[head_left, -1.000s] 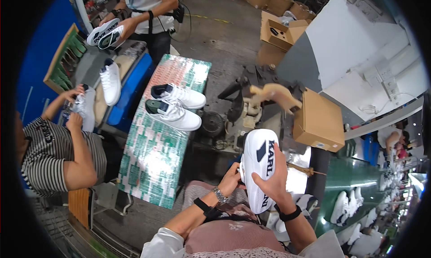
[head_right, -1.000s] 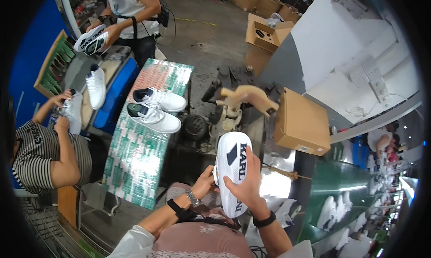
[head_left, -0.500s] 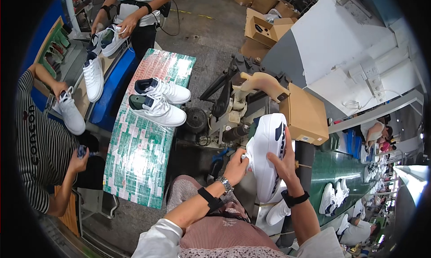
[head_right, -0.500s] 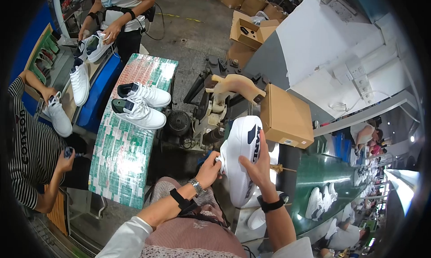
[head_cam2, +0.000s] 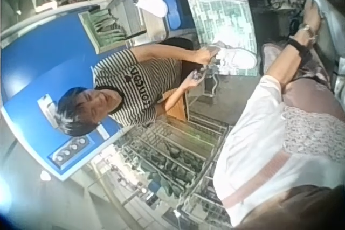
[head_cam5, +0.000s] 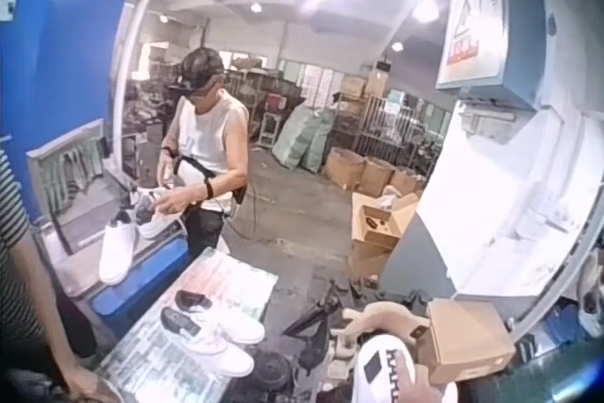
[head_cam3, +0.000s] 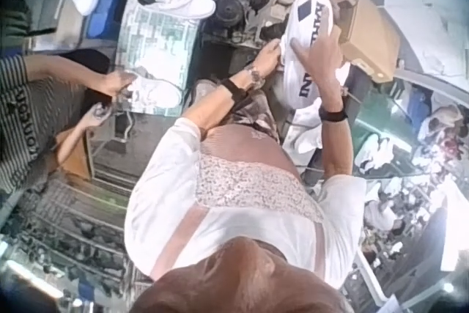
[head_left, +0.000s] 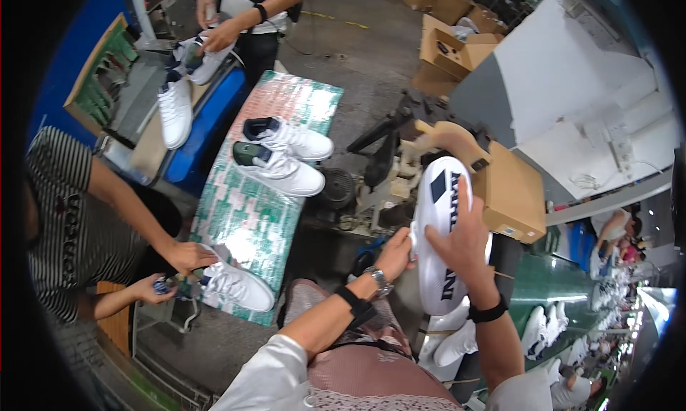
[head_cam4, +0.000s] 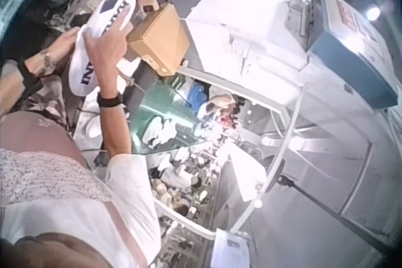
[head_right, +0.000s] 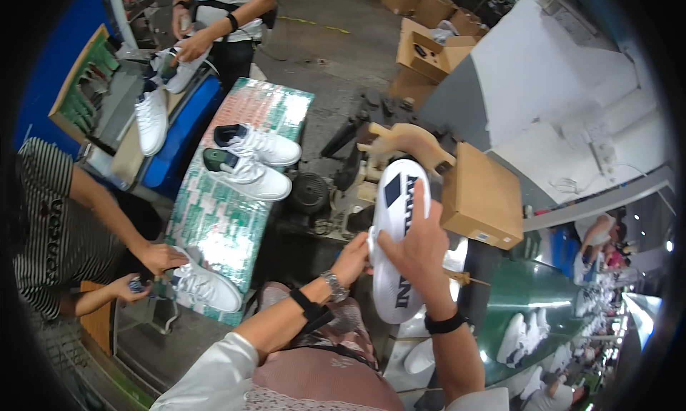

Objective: Insert shoe lasts into uppers and move a transport rack in a factory setting.

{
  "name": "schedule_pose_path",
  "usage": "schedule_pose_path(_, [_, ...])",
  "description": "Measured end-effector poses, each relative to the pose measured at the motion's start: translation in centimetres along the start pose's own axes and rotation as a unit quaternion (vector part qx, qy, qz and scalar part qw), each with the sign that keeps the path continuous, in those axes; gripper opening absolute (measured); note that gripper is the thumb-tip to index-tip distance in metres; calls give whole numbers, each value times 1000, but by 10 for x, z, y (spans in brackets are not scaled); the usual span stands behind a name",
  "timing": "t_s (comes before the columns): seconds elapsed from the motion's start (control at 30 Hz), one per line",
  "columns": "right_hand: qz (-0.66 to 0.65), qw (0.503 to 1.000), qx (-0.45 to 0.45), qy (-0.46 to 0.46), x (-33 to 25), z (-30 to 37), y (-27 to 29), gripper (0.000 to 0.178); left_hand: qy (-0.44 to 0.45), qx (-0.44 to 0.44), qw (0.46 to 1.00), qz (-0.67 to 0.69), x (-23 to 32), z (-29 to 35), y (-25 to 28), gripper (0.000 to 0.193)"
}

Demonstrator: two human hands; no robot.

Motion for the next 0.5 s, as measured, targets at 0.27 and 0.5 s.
schedule_pose_path(0.27, [-25, 998, 60, 23, 17, 30, -10, 94, -95, 151, 981, -74, -21, 20, 14, 57])
schedule_pose_path(0.5, [-77, 991, 107, 32, 0, 51, -5, 89, 72, -256, 886, 378, -39, 50, -72, 73])
Point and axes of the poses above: each hand's wrist, its own z-axis away from the middle knuckle, its own y-axis out of the back of the hand, x = y × z, the point moved 7 cm from there along -z, towards the middle knuckle, and after that the axes turned 6 degrees about y, right-handed, at the moved point
